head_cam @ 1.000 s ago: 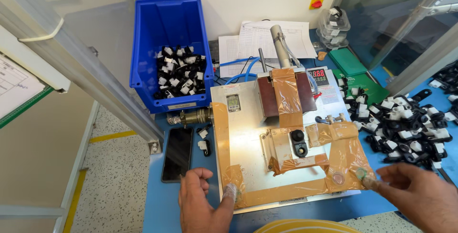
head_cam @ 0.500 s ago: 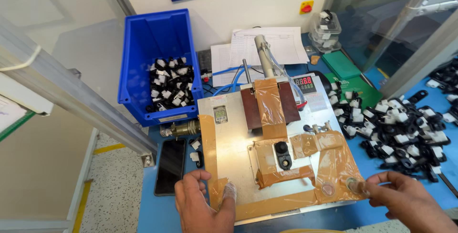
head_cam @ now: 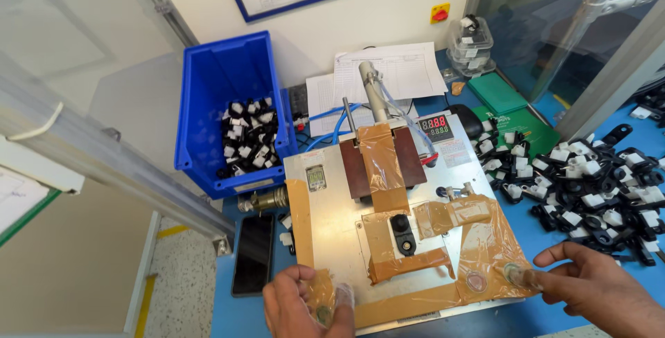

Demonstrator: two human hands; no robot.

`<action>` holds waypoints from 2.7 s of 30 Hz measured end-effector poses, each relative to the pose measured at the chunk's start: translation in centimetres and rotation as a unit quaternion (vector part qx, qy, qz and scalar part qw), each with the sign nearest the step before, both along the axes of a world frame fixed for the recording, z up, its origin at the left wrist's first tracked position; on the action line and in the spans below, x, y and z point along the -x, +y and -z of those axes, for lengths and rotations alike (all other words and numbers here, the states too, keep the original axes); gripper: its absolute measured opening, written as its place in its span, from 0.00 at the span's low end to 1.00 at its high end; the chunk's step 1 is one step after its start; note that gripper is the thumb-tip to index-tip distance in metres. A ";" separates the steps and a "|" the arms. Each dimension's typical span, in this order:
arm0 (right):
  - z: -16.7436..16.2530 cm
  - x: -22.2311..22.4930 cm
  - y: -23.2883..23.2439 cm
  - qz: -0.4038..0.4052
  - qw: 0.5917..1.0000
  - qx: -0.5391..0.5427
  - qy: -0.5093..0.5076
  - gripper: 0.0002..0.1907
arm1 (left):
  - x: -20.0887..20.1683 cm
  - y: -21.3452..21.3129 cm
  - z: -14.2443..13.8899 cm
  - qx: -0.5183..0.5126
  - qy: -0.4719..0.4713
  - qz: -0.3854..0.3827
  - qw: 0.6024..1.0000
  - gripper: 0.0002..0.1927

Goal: The person places small black plastic components one at a time into the fixture of a bench-top press machine, presses them using the machine, then removes the pressed part and sets it aside, repeating the cycle continuously. They pick parts from a pile on the workbench and wear finger cots while handling the components.

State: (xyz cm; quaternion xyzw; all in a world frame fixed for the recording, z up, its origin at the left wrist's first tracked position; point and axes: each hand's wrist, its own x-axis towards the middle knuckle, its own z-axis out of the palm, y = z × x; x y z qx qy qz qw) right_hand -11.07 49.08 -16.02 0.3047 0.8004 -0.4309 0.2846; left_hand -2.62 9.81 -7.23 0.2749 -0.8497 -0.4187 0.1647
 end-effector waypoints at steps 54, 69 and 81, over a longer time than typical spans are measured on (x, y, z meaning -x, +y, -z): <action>-0.1 6.3 8.0 -0.142 0.985 -0.098 -0.027 0.31 | 8.9 10.5 -11.6 0.081 -0.225 0.042 0.970 0.45; -4.7 11.5 0.3 -0.368 0.825 -0.382 0.193 0.25 | 8.7 12.1 -12.7 0.090 -0.222 0.017 0.971 0.42; -1.3 12.4 4.1 -0.243 0.928 -0.214 0.182 0.20 | 9.2 12.8 -13.3 0.084 -0.265 0.023 0.960 0.43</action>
